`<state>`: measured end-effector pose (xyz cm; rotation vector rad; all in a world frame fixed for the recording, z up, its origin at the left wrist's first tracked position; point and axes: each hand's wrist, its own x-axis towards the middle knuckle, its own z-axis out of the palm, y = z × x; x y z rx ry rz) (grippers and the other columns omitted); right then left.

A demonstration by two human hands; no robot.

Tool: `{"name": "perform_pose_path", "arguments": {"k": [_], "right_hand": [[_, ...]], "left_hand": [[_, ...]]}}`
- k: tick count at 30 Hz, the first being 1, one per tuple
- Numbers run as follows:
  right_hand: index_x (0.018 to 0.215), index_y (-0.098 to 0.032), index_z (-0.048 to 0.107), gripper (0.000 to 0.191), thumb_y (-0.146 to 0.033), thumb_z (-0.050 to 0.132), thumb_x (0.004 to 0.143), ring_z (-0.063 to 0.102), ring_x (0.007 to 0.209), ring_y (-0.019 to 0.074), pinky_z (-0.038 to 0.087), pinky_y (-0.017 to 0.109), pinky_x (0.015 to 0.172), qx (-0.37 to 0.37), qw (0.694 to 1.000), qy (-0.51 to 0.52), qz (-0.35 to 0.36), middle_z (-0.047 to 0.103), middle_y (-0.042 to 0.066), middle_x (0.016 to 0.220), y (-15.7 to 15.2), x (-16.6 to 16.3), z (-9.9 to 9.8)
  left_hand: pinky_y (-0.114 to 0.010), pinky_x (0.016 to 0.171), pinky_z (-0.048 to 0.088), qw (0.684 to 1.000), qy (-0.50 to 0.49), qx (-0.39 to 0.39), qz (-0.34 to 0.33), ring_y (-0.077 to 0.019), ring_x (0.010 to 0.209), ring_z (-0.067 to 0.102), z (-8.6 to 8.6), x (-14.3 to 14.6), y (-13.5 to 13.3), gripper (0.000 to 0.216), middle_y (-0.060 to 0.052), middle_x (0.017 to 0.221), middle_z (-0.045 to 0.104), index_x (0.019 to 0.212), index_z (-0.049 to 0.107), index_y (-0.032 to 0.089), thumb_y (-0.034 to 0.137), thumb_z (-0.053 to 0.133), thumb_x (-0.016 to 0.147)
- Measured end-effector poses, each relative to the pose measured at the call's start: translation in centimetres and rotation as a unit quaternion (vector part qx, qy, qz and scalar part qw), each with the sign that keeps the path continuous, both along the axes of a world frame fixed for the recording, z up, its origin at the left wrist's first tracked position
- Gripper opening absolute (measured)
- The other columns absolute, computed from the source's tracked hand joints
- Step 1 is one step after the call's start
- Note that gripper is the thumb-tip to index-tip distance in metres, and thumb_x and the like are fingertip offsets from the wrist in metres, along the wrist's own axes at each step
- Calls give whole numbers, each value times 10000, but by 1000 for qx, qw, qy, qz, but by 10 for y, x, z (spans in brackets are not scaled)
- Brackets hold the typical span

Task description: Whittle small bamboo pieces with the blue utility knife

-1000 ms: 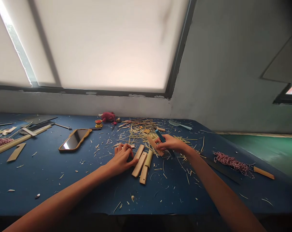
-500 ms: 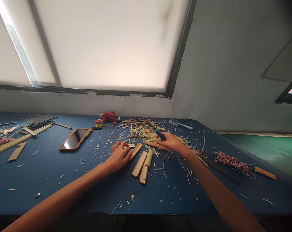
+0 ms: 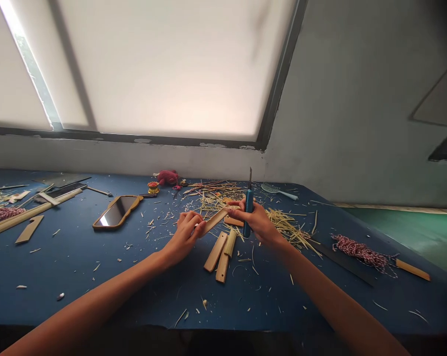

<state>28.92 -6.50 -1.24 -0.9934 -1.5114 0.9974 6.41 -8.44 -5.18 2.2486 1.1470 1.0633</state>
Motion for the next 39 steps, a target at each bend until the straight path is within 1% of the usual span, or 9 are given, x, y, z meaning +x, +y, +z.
{"name": "perform_pose_path", "arguments": {"k": [6,10,12,16,24,28,33,36,39], "right_hand": [[651,-223,327,479,-470,738,667,593,1078,225,505,367,892,6,999,28,29,631,70,1119,1,-4,-4],[716,-226,402,400,-577,584,778,626,929,200,494,311,747,99,983,-110,-106,639,67,998,3,-4,-8],[784,-229,445,408,-629,521,798,623,767,190,449,296,645,145,948,-238,-153,634,44,834,1,-3,-8],[872,-226,480,466,-686,445,809,588,639,200,346,280,556,200,865,-439,-138,627,47,749,-5,-6,-10],[829,-211,517,533,-621,189,921,602,599,191,255,266,506,222,778,-577,-106,628,53,676,-7,-17,-22],[814,-209,511,521,-622,212,919,585,575,189,249,265,488,217,789,-567,-98,610,37,644,-9,-19,-25],[843,-212,493,483,-680,371,848,556,585,176,318,268,507,160,854,-483,-104,585,16,654,-3,-15,-22],[827,-206,485,454,-657,514,785,556,639,161,380,268,541,81,902,-422,-39,592,14,738,2,-4,-18],[924,-192,512,479,-611,623,720,564,707,152,433,264,560,3,919,-391,53,575,42,922,4,9,-16]], "left_hand": [[-235,560,339,949,-105,-238,-180,-107,617,431,-8,4,1,443,-4,715,531,971,552,165,561,367,902],[-208,483,219,910,-179,-332,-172,-63,507,283,-18,7,8,480,53,619,395,899,521,162,629,428,840],[-207,485,209,893,-237,-354,-149,-57,511,259,-18,8,9,463,59,631,365,909,511,167,619,490,813],[-212,539,276,862,-330,-364,-125,-66,585,318,-10,7,8,477,31,704,398,972,552,161,570,629,739],[-221,581,304,899,-277,-319,-114,-80,610,364,-18,2,13,448,5,758,527,950,570,146,570,541,808],[-218,557,288,925,-235,-281,-100,-79,586,372,-22,-1,16,443,26,706,496,948,565,142,565,505,830],[-218,536,295,935,-212,-261,-109,-78,547,377,-21,0,17,455,29,672,506,953,555,141,571,445,855],[-217,518,307,939,-213,-260,-79,-80,518,388,-19,-1,17,474,40,628,492,924,541,146,596,409,855],[-225,499,328,948,-174,-261,-48,-92,474,411,-16,-3,16,507,36,561,515,903,547,143,608,349,868]]}}
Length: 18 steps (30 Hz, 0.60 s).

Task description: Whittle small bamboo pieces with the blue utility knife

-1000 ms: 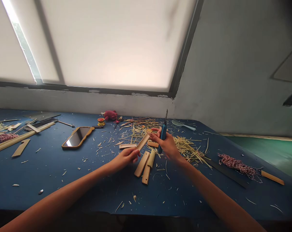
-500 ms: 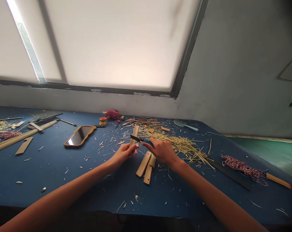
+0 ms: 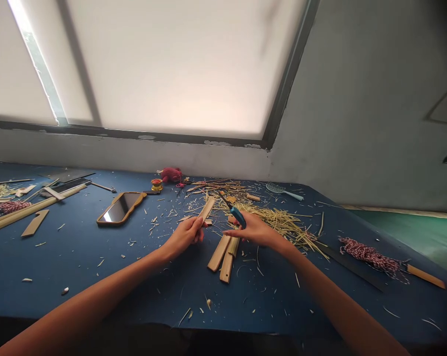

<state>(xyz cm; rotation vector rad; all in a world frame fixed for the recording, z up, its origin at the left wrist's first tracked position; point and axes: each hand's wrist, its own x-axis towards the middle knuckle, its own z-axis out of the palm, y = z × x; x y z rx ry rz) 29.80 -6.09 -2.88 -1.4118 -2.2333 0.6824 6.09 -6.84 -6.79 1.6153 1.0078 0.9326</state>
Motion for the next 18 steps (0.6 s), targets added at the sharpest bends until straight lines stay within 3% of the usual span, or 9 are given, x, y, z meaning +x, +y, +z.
{"name": "perform_pose_path", "arguments": {"k": [3,6,9,12,18], "right_hand": [[988,-183,542,460,-561,620,739,557,781,166,463,275,604,-42,999,-30,6,524,62,986,-2,6,0],[918,-184,558,296,-444,590,779,542,795,172,464,282,640,-61,997,-48,16,523,42,900,-3,5,0],[903,-188,521,198,-289,583,745,538,735,147,467,265,611,-117,993,-3,34,521,11,833,-1,4,1],[918,-191,492,252,-228,592,690,546,707,134,470,252,586,-159,986,48,23,505,-2,832,3,11,4],[850,-191,494,194,-314,587,732,508,650,131,415,257,574,-104,995,-2,2,515,-3,762,4,19,11]], "left_hand": [[-226,465,349,999,34,-9,-14,-102,441,442,2,-1,-2,541,21,534,551,887,560,143,612,291,881],[-221,427,361,998,50,-23,-18,-104,409,458,4,0,-7,559,9,518,569,806,554,152,628,270,880],[-214,405,345,997,78,-14,-7,-97,366,432,6,2,-10,590,5,461,549,687,526,160,639,242,882],[-210,419,344,995,100,12,10,-94,367,425,8,1,-11,576,16,444,534,670,503,170,632,236,889],[-234,526,380,977,171,126,-1,-112,461,461,11,0,-14,507,24,485,515,689,517,180,534,247,933]]}}
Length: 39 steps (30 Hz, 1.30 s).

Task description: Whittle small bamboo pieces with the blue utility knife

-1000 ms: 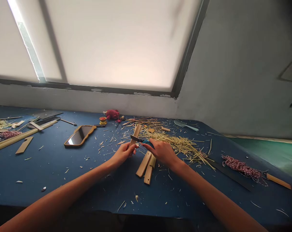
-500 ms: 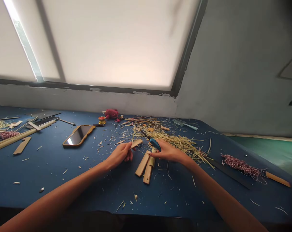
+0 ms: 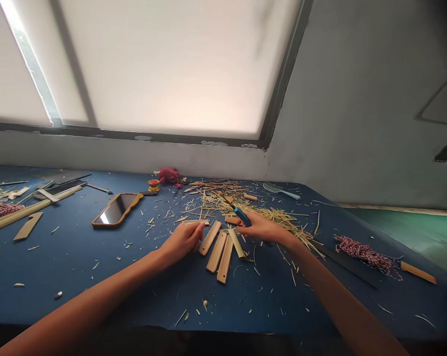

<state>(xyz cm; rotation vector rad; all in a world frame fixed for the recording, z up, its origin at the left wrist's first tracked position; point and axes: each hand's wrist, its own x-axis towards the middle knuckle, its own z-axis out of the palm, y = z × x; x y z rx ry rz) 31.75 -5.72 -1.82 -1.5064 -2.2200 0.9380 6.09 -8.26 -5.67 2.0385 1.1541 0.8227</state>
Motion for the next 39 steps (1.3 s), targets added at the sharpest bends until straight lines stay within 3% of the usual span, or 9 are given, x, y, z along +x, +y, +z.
{"name": "perform_pose_path", "arguments": {"k": [4,7,10,14,19,24,28,34,39], "right_hand": [[887,-184,532,256,-306,633,686,515,787,172,410,273,659,56,996,-55,29,538,29,876,-5,-11,-4],[936,-182,550,284,-254,622,671,518,872,203,409,290,715,75,994,-72,15,542,55,957,-5,-10,-3],[897,-190,549,207,-243,582,699,535,800,189,409,281,663,60,996,-72,-15,562,47,904,-3,3,6],[780,-199,529,117,-308,564,754,531,641,153,395,256,548,28,995,-69,-71,562,23,736,0,20,19],[851,-186,530,147,-300,573,768,631,663,191,465,269,557,0,986,0,-164,636,52,710,4,26,22],[847,-176,570,147,-291,591,759,648,724,200,457,259,585,26,990,-9,-135,673,61,760,5,27,22],[796,-179,585,135,-257,630,695,592,732,178,377,238,563,119,984,-111,-76,661,54,855,7,25,16],[717,-189,516,103,-208,593,651,485,582,127,272,236,504,130,976,-155,-86,569,0,677,12,21,6],[674,-198,437,144,-283,549,704,455,574,117,256,238,500,150,975,-133,-96,516,-12,649,14,25,11]], "left_hand": [[-243,581,393,999,4,48,-13,-120,511,480,0,2,-3,370,35,522,526,913,544,191,421,259,963],[-250,625,430,996,-43,74,-1,-122,623,531,-2,3,-2,302,-17,786,618,1105,493,199,359,280,965],[-292,775,448,990,-57,131,12,-153,826,569,-2,1,1,246,-65,987,619,1028,553,192,356,397,932],[-361,876,412,992,-35,121,9,-150,709,567,-1,-1,2,324,-11,676,623,920,609,191,335,321,959],[-432,988,335,984,-18,174,20,-223,1038,547,-3,0,3,217,-62,1034,641,953,659,235,337,475,900],[-378,906,414,993,-56,105,-23,-162,803,609,-3,0,1,316,-43,839,652,1044,604,207,262,307,952],[-355,927,403,986,-60,158,-8,-189,1060,538,0,0,0,286,-74,1154,559,1122,576,237,228,361,935],[-498,988,283,976,44,212,20,-252,1129,443,3,1,-5,178,-60,1109,576,973,628,252,361,513,893],[-570,1007,223,958,124,250,-66,-321,1232,303,5,11,-21,267,-58,1230,517,815,647,241,504,606,794]]}}
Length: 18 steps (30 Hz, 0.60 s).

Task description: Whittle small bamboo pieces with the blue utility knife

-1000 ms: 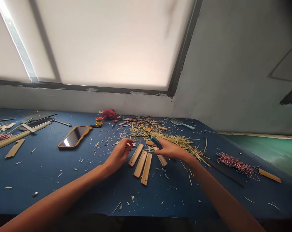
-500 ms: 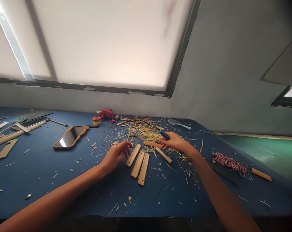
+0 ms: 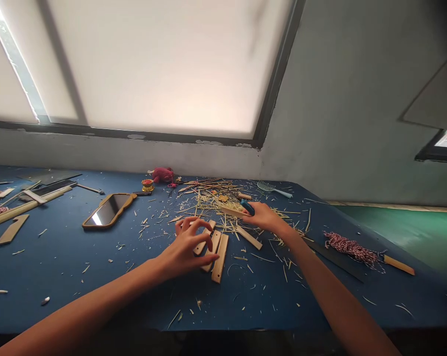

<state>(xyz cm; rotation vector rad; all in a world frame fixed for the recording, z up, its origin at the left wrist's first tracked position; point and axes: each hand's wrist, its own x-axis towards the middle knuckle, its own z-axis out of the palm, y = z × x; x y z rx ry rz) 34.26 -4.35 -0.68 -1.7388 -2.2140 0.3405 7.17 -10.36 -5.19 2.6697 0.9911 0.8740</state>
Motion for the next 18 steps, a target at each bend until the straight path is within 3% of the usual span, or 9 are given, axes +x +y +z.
{"name": "perform_pose_path", "arguments": {"k": [6,12,18], "right_hand": [[657,-206,417,201,-339,556,715,420,549,114,256,247,496,2,999,48,-2,494,-19,616,-4,-4,2],[631,-208,399,215,-313,571,706,448,550,117,299,249,497,-7,997,75,3,487,-29,590,-4,-4,2],[638,-217,343,367,-348,684,666,631,761,182,513,300,701,-109,948,299,22,520,-18,664,-7,-5,8]], "left_hand": [[-585,1096,86,992,81,67,-71,-348,1288,278,0,10,-14,485,-98,1302,480,868,606,207,667,574,718],[-551,1098,127,993,80,59,-70,-320,1301,263,2,7,-11,248,-60,1312,477,841,606,224,468,568,813],[-593,1058,110,996,35,45,65,-309,1296,233,0,-7,7,258,-70,1298,466,794,555,196,403,449,905]]}}
